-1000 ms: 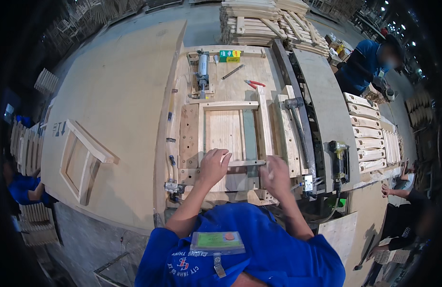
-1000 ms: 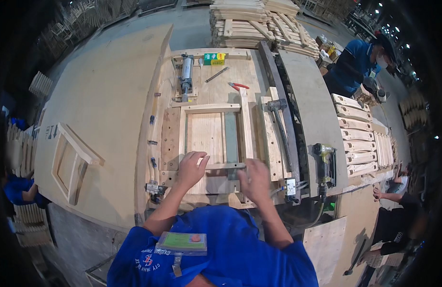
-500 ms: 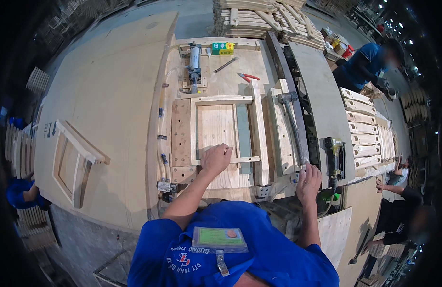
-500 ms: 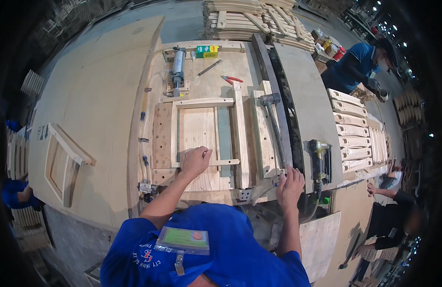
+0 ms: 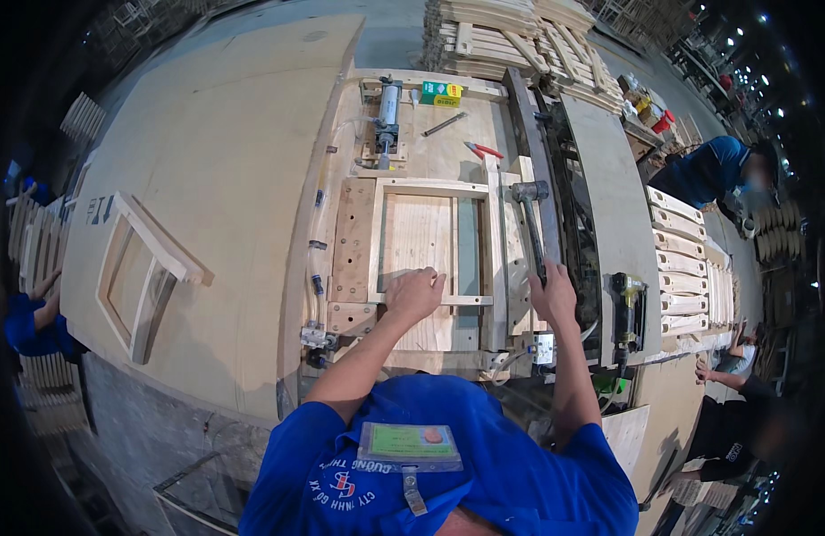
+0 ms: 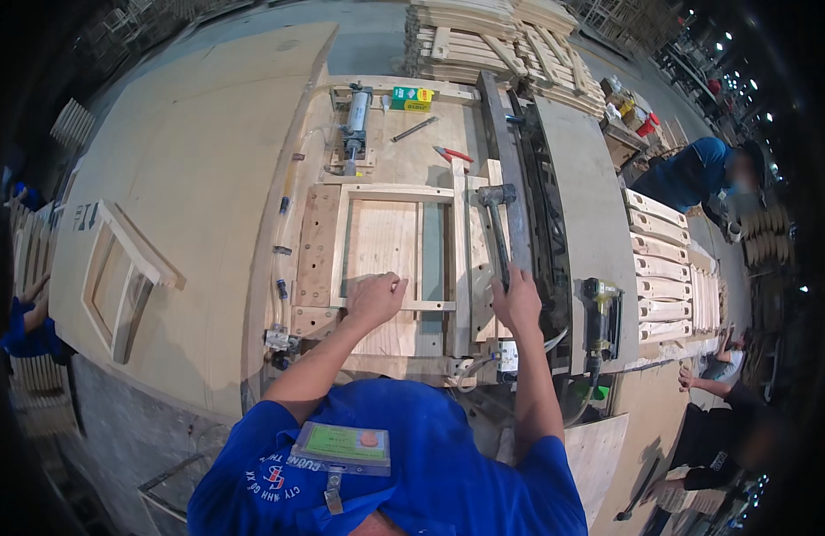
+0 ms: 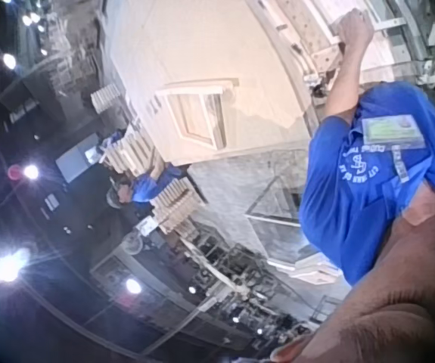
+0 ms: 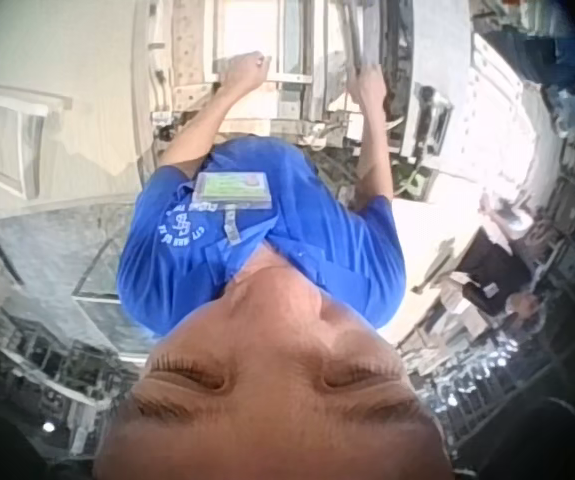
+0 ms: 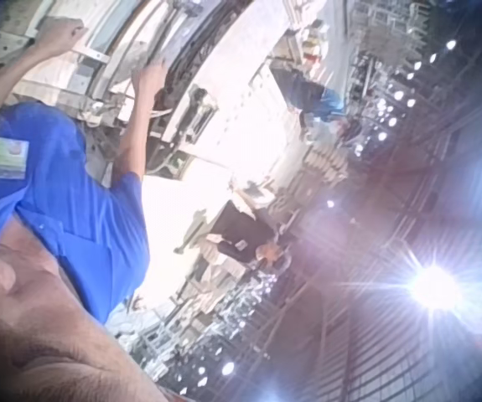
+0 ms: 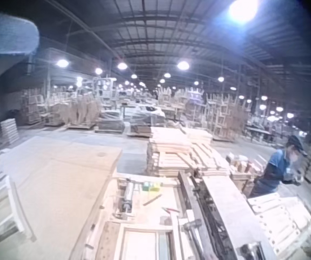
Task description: The person assembles wooden chair frames on a workbench. They position frame pieces, use a pneumatic nail gun to fasten joints, and pass completed frames to a coworker. The process repeats with multiple frames.
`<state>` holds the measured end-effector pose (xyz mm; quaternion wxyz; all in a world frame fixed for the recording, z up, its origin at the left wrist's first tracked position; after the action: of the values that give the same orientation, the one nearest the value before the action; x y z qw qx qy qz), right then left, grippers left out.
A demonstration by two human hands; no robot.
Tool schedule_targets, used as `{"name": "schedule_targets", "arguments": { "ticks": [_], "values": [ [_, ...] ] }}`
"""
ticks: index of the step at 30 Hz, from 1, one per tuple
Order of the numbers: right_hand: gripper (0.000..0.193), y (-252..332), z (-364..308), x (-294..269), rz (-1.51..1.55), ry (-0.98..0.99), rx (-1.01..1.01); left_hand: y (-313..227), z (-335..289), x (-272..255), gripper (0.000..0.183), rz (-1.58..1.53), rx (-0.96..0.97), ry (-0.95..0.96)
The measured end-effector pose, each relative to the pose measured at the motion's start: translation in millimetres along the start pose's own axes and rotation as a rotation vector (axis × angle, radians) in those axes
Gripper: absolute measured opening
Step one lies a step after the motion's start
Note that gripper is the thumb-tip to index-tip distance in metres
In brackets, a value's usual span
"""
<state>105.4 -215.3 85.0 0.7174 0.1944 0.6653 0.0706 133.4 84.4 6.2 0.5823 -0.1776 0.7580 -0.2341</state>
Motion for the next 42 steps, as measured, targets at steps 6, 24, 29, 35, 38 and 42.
{"name": "schedule_targets", "arguments": {
  "ticks": [6,24,29,35,38,42],
  "values": [
    [0.044,-13,59,35,-0.005,-0.102,0.084,-5,3,-1,0.040,0.011,0.010,0.014],
    [0.038,49,-153,-42,0.658,-0.329,-0.217,-3,4,4,0.037,-0.023,0.058,0.025],
    [0.045,28,-182,22,0.454,0.094,0.200,-8,4,3,0.040,-0.022,0.045,0.056],
    [0.037,70,-153,-46,0.890,-0.039,0.108,9,1,3,0.039,-0.001,0.024,0.019],
    [0.038,40,-177,-1,0.642,-0.115,-0.005,-7,1,-5,0.039,-0.007,0.049,0.057],
    [0.045,20,-186,45,0.526,0.125,0.139,-8,3,-2,0.039,0.019,0.069,0.095]
  ]
}}
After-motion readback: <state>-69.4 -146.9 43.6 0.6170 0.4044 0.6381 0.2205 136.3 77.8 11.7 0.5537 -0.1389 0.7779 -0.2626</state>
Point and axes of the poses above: each hand's wrist, its own z-axis towards the middle knuckle, its own x-axis out of the palm, y = z × x, the point moved 6 cm from there along z, towards the middle knuckle, and after that the axes turned 2 degrees about z, right-handed, at the moved point
